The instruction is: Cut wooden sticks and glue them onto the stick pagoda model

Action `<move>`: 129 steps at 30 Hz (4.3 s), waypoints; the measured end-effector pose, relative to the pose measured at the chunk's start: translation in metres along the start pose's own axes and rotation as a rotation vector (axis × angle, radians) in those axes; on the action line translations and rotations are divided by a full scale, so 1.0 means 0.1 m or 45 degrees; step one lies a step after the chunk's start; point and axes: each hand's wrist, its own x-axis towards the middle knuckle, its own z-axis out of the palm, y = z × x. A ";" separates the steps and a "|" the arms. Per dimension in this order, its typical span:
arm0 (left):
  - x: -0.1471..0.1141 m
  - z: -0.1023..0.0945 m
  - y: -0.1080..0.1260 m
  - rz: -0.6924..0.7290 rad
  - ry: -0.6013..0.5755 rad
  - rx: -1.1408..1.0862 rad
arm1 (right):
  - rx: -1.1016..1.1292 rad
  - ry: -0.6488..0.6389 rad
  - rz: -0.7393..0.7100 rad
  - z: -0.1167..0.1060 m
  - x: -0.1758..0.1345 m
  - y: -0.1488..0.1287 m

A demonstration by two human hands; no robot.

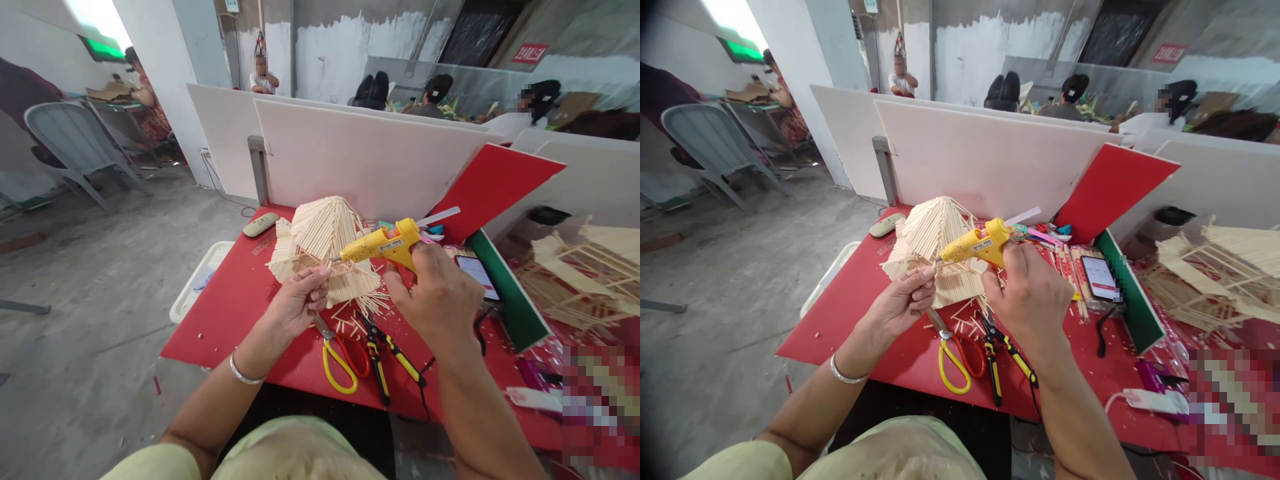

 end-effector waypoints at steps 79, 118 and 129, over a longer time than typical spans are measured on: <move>0.09 0.03 -0.06 0.206 0.172 -0.065 | -0.102 0.191 -0.114 0.03 0.11 -0.05; 0.21 0.02 -0.08 0.160 0.115 -0.248 | -0.140 0.265 -0.161 0.03 0.15 -0.07; 0.22 0.05 -0.11 0.186 0.137 -0.297 | -0.146 0.244 -0.134 0.04 0.12 -0.05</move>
